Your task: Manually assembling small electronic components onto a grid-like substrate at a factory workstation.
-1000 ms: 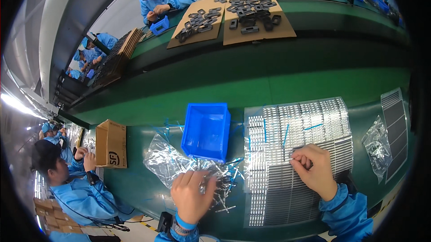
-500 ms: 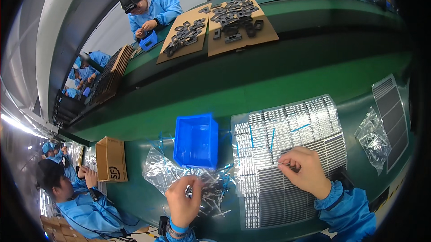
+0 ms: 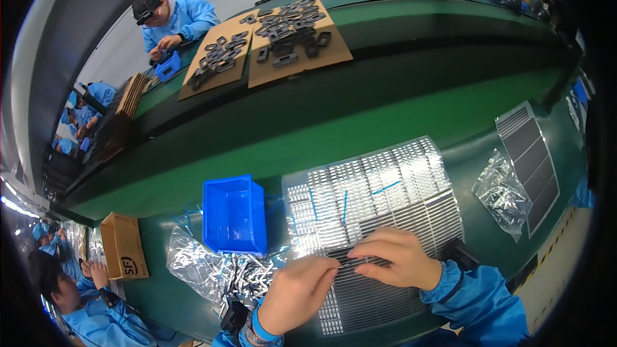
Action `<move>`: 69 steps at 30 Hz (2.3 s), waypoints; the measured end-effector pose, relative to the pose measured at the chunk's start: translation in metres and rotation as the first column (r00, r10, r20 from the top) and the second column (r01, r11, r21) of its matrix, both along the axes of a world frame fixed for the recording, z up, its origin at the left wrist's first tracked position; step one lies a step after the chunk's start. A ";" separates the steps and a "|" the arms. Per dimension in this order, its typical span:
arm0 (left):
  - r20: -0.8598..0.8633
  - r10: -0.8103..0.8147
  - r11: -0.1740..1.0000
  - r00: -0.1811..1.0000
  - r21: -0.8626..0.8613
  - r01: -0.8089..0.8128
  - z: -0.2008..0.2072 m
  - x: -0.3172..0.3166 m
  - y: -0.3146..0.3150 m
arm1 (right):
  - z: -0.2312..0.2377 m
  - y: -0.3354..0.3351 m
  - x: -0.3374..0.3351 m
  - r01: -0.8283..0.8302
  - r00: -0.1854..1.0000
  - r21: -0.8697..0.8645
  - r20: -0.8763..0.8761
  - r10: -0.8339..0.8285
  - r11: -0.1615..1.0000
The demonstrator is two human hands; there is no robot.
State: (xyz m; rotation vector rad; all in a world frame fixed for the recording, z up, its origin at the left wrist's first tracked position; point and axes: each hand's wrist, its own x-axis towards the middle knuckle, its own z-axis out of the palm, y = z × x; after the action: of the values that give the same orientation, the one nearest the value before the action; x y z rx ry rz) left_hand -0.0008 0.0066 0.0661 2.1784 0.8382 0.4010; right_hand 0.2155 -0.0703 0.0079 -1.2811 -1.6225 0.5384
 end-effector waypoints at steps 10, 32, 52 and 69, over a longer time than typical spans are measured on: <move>0.087 -0.043 0.994 0.995 -0.096 0.051 -0.021 0.004 0.007 | -0.002 0.000 0.002 -0.082 0.992 -0.093 -0.105 0.072 0.992; 0.159 -0.123 0.986 0.980 0.129 0.103 -0.043 -0.011 0.019 | -0.003 0.002 0.001 -0.096 0.986 -0.203 -0.151 0.066 0.975; 0.326 -0.105 0.909 0.939 -0.352 0.224 -0.043 -0.021 0.032 | -0.005 0.000 0.003 -0.070 0.995 -0.089 -0.076 0.063 0.994; 0.241 -0.045 0.996 0.969 0.086 0.025 -0.050 -0.001 0.006 | -0.004 0.003 0.000 -0.102 0.992 -0.081 -0.081 0.095 0.991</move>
State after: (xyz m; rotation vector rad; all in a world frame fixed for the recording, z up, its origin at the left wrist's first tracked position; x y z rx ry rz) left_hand -0.0014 0.0125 0.0161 2.1606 0.6570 0.6801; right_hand 0.2153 -0.0673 0.0041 -1.2317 -1.6198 0.7164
